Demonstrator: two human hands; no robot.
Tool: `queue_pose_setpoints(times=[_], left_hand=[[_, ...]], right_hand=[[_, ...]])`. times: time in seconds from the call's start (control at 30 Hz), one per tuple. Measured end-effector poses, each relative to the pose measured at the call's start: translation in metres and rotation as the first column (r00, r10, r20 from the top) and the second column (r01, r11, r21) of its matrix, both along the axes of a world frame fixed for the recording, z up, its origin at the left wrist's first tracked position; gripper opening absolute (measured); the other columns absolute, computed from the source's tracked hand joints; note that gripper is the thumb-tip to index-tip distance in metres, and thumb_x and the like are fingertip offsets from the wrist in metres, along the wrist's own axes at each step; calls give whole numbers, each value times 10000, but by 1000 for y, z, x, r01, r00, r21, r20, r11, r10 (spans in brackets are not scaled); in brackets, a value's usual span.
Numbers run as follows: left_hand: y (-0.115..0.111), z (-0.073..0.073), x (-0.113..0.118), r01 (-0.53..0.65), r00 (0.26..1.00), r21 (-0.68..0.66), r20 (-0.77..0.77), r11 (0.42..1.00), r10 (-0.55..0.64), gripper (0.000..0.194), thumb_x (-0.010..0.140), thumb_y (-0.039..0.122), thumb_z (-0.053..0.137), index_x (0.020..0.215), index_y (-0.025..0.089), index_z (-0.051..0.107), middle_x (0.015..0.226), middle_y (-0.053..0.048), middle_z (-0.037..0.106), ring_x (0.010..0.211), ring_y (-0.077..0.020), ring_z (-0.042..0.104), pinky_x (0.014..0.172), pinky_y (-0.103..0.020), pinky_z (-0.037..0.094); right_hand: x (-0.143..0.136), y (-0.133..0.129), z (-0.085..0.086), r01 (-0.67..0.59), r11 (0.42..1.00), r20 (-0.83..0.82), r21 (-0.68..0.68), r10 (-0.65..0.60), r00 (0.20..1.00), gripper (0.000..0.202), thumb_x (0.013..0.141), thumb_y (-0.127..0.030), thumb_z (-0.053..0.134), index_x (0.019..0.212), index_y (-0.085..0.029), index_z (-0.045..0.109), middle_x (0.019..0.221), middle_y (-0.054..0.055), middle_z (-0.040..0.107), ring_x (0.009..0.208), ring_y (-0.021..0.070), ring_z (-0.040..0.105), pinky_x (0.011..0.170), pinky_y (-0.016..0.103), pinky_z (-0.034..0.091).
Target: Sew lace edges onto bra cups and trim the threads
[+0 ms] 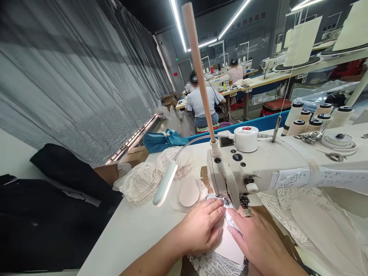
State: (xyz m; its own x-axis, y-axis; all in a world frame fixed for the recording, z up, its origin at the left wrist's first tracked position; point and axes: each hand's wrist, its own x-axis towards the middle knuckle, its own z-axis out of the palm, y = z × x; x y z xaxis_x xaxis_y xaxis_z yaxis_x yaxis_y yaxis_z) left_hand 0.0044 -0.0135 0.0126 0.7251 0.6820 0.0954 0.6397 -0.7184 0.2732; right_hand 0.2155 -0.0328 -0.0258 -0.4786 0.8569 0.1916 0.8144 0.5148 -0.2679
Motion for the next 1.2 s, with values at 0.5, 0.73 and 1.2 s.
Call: queue_pose_setpoints(times=[0.5, 0.73, 1.2], left_hand=[[8, 19, -6, 177, 981, 54, -86, 983, -172, 409, 860, 241, 523, 1250, 117, 527, 1295, -158, 571, 1239, -309, 470, 1057, -457, 347], [1, 12, -3, 172, 983, 16, -68, 985, -170, 346, 913, 411, 524, 1132, 144, 552, 1035, -115, 602, 986, -251, 534, 989, -436, 389], [6, 2, -11, 195, 980, 44, 15, 980, -196, 383, 926, 400, 497, 1186, 124, 548, 1084, -127, 600, 1094, -262, 525, 1061, -450, 357]], right_hand=[[9, 5, -4, 42, 988, -89, 149, -29, 996, 392, 980, -277, 320, 1119, -212, 681, 962, 81, 766, 801, 227, 733, 649, 329, 590], [11, 2, 0, 95, 992, -151, 85, -81, 985, 331, 943, -285, 373, 1066, -277, 681, 915, 59, 757, 745, 229, 715, 612, 309, 543], [6, -4, -11, -74, 995, -117, -63, 66, 991, 426, 901, -133, 332, 1205, -239, 612, 970, 85, 681, 672, 175, 621, 576, 267, 506]])
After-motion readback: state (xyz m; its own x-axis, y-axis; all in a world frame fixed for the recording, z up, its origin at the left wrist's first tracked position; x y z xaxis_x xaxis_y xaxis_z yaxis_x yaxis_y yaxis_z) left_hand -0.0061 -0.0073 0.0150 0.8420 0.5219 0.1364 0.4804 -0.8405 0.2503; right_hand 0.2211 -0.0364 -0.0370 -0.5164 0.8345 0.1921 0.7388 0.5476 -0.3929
